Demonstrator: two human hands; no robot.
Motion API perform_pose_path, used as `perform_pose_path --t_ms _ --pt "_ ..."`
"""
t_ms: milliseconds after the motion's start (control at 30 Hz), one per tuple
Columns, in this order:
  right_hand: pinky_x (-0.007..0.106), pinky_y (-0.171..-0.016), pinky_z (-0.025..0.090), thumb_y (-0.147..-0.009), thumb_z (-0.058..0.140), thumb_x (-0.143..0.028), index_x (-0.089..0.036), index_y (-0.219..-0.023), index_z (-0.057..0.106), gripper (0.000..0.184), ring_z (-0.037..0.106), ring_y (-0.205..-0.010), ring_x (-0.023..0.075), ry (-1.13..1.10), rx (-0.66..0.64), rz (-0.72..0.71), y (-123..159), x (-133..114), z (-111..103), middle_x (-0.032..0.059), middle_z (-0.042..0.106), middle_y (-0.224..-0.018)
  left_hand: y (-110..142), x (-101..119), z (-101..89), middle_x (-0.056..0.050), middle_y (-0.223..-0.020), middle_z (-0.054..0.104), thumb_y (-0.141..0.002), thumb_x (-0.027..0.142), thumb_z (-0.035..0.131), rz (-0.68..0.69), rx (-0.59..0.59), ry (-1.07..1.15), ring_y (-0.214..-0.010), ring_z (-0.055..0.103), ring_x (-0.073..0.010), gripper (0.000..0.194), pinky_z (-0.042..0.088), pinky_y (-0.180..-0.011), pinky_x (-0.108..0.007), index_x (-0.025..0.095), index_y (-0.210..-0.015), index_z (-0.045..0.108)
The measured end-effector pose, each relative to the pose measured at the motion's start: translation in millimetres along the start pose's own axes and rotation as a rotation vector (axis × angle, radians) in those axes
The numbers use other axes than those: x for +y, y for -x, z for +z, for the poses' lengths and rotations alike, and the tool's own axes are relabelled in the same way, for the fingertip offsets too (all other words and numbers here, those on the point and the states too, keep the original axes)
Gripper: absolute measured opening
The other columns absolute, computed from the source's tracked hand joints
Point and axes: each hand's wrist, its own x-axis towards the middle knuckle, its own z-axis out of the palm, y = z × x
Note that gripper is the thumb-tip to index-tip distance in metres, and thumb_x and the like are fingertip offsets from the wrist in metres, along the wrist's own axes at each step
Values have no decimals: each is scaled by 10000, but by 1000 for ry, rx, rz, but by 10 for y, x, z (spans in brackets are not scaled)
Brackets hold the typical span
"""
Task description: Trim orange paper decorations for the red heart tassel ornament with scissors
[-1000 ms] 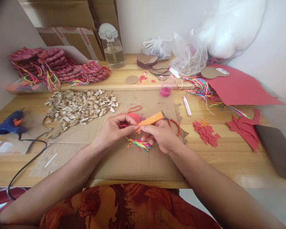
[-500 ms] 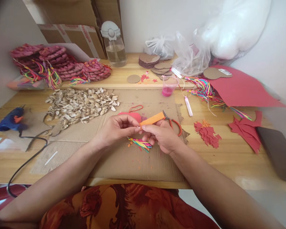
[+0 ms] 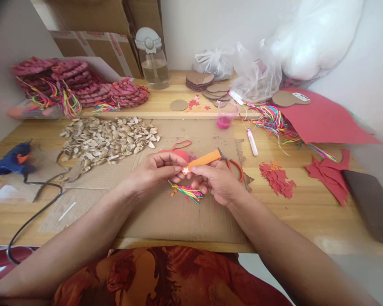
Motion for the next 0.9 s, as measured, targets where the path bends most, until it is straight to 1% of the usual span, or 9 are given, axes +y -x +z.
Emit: perform_pose_path --t_ms 233,367,600,733,900 --pt "157 -344 328 -727 677 -261 -127 -717 694 135 534 -469 77 67 11 -38 2 -9 19 46 651 -686 -16 -32 -26 -30 -811 676 -720 126 691 33 -12 -75 -697 624 -101 204 504 -665 -224 107 -919 648" --pt "159 -347 333 -731 667 -260 -125 -723 694 137 522 -448 74 101 4 -35 8 -7 18 45 648 -655 -17 -28 -32 -26 -779 677 -714 116 676 46 7 -152 -679 617 -99 168 495 -652 -221 109 -880 655" --pt "158 -344 317 -724 656 -237 -122 -704 694 122 519 -439 74 99 -13 -30 2 5 21 43 643 -628 -13 -16 -12 -14 -741 671 -706 124 673 52 16 -191 -651 609 -94 128 487 -627 -212 116 -832 656" --pt "160 -347 317 -727 652 -239 -122 -682 689 130 506 -420 70 92 -15 -33 0 6 16 34 626 -579 -11 -5 -9 -15 -736 665 -732 158 665 47 29 -190 -636 600 -91 123 485 -631 -218 117 -847 652" --pt "150 -340 299 -723 665 -238 -128 -698 698 117 515 -435 73 57 -22 -17 -12 6 0 30 623 -583 12 5 21 -42 -808 672 -735 187 684 66 7 -219 -719 628 -118 181 501 -686 -247 119 -896 634"
